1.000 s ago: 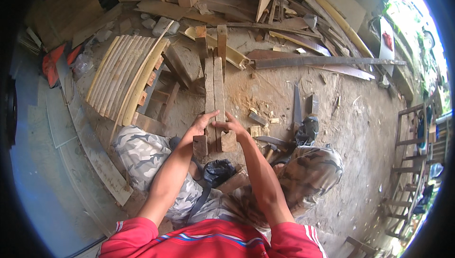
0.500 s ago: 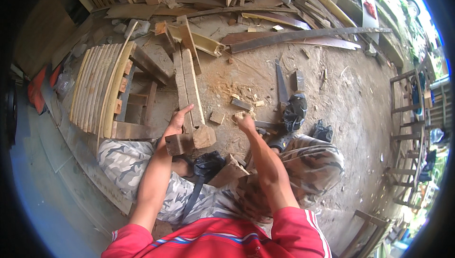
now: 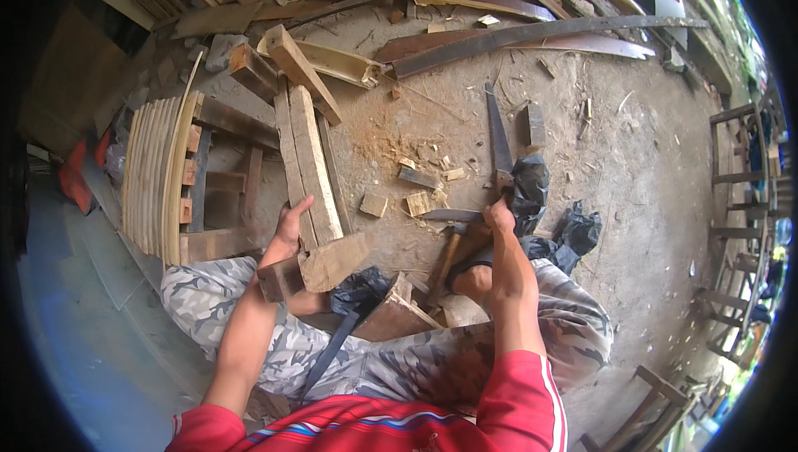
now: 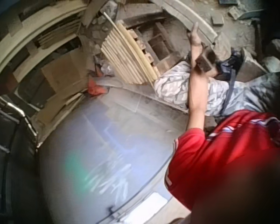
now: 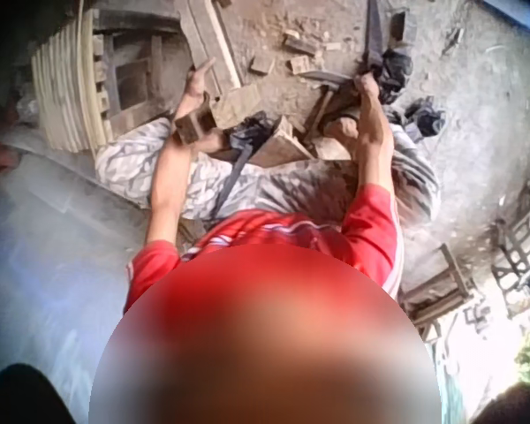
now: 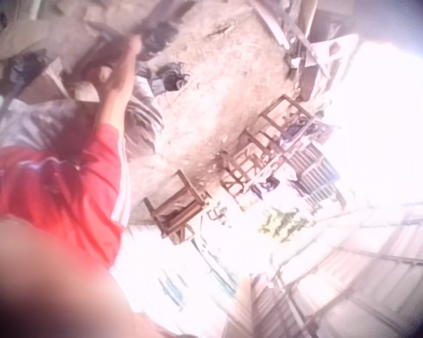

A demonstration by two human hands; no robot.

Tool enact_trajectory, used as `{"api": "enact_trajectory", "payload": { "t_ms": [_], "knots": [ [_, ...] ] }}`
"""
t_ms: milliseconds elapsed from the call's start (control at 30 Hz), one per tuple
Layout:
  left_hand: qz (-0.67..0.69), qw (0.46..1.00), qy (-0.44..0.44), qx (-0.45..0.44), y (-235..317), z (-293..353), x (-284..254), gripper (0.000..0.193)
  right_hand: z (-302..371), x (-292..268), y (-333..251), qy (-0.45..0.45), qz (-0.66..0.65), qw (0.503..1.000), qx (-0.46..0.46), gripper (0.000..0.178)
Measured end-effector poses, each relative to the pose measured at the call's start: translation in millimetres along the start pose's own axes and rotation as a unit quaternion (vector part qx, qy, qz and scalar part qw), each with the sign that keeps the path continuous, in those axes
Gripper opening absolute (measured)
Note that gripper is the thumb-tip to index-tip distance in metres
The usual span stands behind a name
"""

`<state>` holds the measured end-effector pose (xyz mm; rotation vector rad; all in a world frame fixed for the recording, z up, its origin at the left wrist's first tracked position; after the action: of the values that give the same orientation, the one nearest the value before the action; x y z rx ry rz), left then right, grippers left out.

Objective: The person sits on the floor and uses a chisel and hammer to carve and shape a small wooden piece. They repeatedly strike the chisel, adjust the wood, and inspect the carved edges.

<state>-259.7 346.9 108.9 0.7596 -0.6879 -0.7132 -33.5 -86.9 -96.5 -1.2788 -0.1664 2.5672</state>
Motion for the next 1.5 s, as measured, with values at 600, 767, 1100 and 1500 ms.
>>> {"api": "enact_trajectory", "payload": {
  "t_ms": [600, 767, 1100, 1500],
  "knots": [
    [-0.018, 1.000, 0.006, 0.009, 3.6, 3.6, -3.3, 0.047, 122.2, -69.0, -202.6, 0.108, -0.229, 0.949, -0.186, 0.050],
    [-0.019, 1.000, 0.002, 0.001, 4.5, 4.6, -4.7, 0.046, 247.3, -145.8, -276.5, -0.044, -0.519, 0.778, -0.351, 0.046],
    [-0.035, 0.999, 0.001, -0.033, -11.7, -12.8, -14.6, 0.048, 443.3, -129.4, -270.1, -0.215, -0.454, 0.771, -0.392, 0.036],
    [-0.017, 0.999, 0.023, 0.032, -5.0, -6.5, -7.8, 0.049, 469.5, -85.9, -277.7, -0.090, -0.320, 0.855, -0.398, 0.035]
  ]
}}
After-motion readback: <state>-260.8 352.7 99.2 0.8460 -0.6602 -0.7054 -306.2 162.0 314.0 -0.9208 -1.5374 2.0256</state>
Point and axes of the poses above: each hand's wrist, its own z-axis away from the middle knuckle, its own x-axis out of the palm, y = z × x, the point moved 3 cm from there along -z, towards the middle knuckle, and after that the axes turned 3 degrees about -y, right-handed, at the moved point
